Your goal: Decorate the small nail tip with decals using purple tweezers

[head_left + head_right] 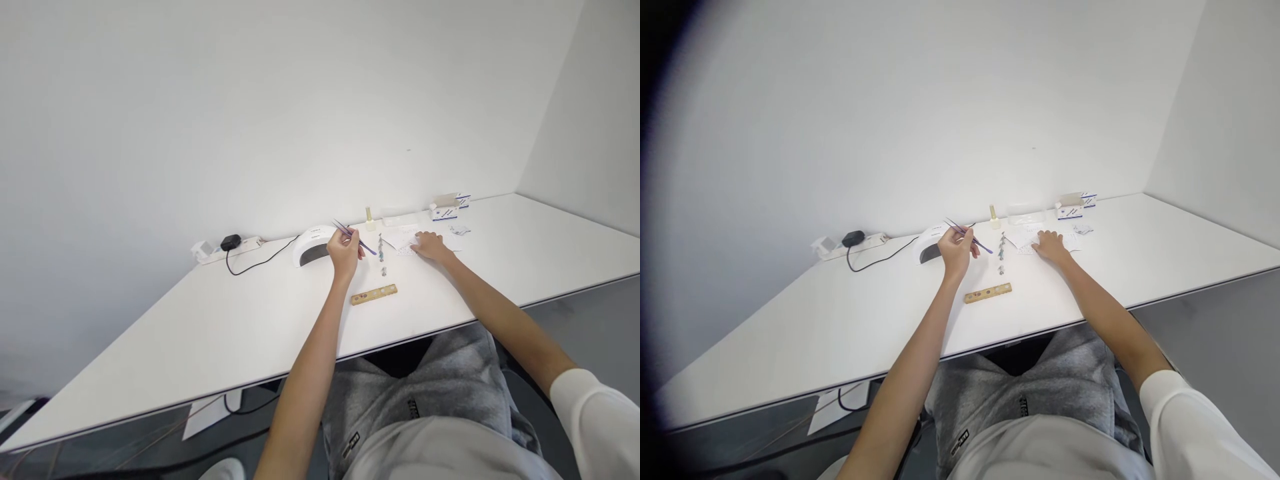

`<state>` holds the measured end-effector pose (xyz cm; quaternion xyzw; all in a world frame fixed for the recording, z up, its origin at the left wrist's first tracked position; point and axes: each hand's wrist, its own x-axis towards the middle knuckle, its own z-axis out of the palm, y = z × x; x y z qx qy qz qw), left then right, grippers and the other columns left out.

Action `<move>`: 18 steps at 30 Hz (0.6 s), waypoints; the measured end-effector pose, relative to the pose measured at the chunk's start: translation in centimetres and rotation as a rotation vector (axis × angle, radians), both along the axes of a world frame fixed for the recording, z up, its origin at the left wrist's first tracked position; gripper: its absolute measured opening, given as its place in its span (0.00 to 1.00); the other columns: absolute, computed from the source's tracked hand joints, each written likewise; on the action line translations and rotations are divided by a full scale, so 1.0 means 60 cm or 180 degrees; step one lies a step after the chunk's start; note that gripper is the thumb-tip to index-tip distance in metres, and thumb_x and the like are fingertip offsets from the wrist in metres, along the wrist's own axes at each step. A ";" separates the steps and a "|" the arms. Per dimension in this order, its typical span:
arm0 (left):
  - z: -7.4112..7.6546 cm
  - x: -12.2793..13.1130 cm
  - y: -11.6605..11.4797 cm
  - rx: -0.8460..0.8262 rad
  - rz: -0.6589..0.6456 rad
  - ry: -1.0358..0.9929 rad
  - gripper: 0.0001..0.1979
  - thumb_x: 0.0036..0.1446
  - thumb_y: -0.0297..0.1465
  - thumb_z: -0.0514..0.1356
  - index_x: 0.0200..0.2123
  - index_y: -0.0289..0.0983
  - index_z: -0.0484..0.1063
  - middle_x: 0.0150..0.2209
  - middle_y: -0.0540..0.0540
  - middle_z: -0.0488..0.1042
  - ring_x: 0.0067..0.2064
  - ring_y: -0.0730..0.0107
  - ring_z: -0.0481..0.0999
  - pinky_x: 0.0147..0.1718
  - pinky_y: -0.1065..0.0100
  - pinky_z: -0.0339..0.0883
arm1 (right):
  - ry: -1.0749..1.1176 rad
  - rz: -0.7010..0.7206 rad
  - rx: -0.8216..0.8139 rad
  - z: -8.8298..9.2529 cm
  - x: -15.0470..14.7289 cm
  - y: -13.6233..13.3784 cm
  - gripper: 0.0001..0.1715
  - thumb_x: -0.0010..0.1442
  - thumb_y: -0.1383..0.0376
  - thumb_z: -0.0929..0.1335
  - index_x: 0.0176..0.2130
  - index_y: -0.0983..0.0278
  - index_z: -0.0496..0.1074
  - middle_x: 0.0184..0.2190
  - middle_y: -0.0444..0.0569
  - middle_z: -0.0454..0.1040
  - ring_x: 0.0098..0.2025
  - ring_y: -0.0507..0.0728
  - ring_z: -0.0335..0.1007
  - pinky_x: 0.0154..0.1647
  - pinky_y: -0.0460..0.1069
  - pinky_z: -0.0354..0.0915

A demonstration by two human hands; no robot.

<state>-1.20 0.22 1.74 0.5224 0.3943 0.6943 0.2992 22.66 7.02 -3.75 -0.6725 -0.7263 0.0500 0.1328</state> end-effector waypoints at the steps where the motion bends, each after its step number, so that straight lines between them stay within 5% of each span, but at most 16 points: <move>1: 0.000 0.000 -0.001 0.0003 -0.0003 -0.0004 0.10 0.51 0.36 0.61 0.28 0.36 0.65 0.20 0.55 0.66 0.13 0.79 0.66 0.10 0.76 0.59 | 0.0008 -0.0057 0.0044 0.002 0.000 -0.002 0.25 0.61 0.55 0.63 0.53 0.65 0.66 0.52 0.62 0.67 0.57 0.71 0.58 0.55 0.63 0.52; 7: 0.003 -0.001 -0.003 -0.0011 0.0063 -0.0008 0.08 0.50 0.34 0.61 0.28 0.36 0.66 0.19 0.55 0.66 0.13 0.78 0.66 0.09 0.76 0.58 | 0.0351 -0.0422 0.0135 0.020 0.001 0.009 0.26 0.61 0.54 0.62 0.54 0.65 0.66 0.53 0.63 0.65 0.57 0.71 0.58 0.54 0.62 0.53; 18: 0.000 0.004 0.000 0.0018 0.0014 -0.0006 0.11 0.50 0.37 0.61 0.28 0.36 0.66 0.19 0.55 0.66 0.13 0.77 0.66 0.09 0.75 0.56 | 0.0010 -0.1080 -0.0189 0.062 -0.025 0.098 0.38 0.62 0.48 0.61 0.59 0.74 0.61 0.57 0.70 0.62 0.61 0.71 0.54 0.56 0.60 0.52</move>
